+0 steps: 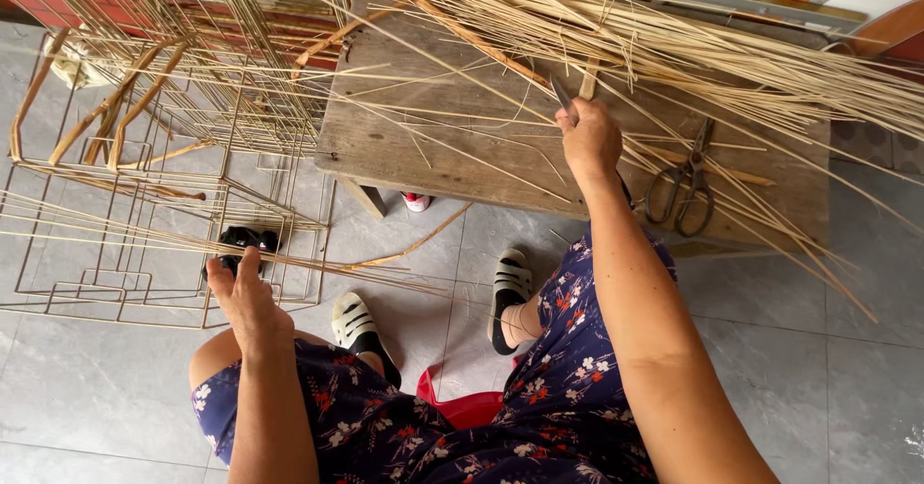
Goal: The person sits on the floor and uses a knife to split and shape thin bamboo strips. They then weave these strips into a wire basket frame, securing them by hand.
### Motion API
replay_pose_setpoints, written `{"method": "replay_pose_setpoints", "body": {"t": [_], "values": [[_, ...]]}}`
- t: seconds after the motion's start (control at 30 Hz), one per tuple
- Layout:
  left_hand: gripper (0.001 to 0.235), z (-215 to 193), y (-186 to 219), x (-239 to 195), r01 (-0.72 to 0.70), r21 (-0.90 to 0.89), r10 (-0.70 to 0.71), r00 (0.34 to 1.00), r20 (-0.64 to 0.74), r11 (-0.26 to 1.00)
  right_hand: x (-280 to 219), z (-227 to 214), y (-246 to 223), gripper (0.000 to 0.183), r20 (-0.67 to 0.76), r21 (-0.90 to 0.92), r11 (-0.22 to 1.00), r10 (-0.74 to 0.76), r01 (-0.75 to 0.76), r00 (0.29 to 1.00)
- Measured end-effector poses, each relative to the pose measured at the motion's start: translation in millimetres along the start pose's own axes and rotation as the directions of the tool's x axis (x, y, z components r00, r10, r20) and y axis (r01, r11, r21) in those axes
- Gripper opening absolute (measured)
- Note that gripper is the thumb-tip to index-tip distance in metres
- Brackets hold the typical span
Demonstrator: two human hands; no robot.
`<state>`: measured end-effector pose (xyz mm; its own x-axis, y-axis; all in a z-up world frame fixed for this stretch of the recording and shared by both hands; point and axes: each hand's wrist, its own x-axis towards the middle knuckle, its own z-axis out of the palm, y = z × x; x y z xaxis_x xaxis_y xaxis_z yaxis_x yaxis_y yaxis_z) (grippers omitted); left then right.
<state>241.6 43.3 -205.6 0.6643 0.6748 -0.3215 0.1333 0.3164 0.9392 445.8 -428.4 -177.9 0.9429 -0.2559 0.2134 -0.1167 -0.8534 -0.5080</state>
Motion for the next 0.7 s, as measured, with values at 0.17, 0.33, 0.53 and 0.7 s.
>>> {"method": "replay_pose_setpoints", "body": {"t": [0.17, 0.33, 0.53, 0.7], "values": [[0.079, 0.2, 8.7, -19.4, -0.109, 0.049, 0.112, 0.992, -0.062, 0.993, -0.2, -15.5, 18.4, 0.006, 0.070, 0.093, 0.994, -0.063, 0.056, 0.996], [0.064, 8.3, 28.6, -47.4, -0.403, 0.258, 0.435, 0.897, -0.076, 0.878, -5.5, -82.7, 66.9, 0.015, 0.003, 0.078, 0.995, 0.065, -0.065, 0.998], [0.031, 29.3, 38.3, -59.6, -0.481, 0.235, 0.488, 0.872, 0.030, 0.845, -60.1, -115.7, 123.4, 0.036, -0.057, -0.194, 0.949, 0.242, -0.248, 0.969], [0.026, 44.8, 30.5, -55.2, -0.452, 0.060, 0.447, 0.891, 0.080, 0.890, -86.5, -89.5, 162.2, 0.046, -0.116, -0.139, 0.945, 0.280, -0.295, 0.953]]}}
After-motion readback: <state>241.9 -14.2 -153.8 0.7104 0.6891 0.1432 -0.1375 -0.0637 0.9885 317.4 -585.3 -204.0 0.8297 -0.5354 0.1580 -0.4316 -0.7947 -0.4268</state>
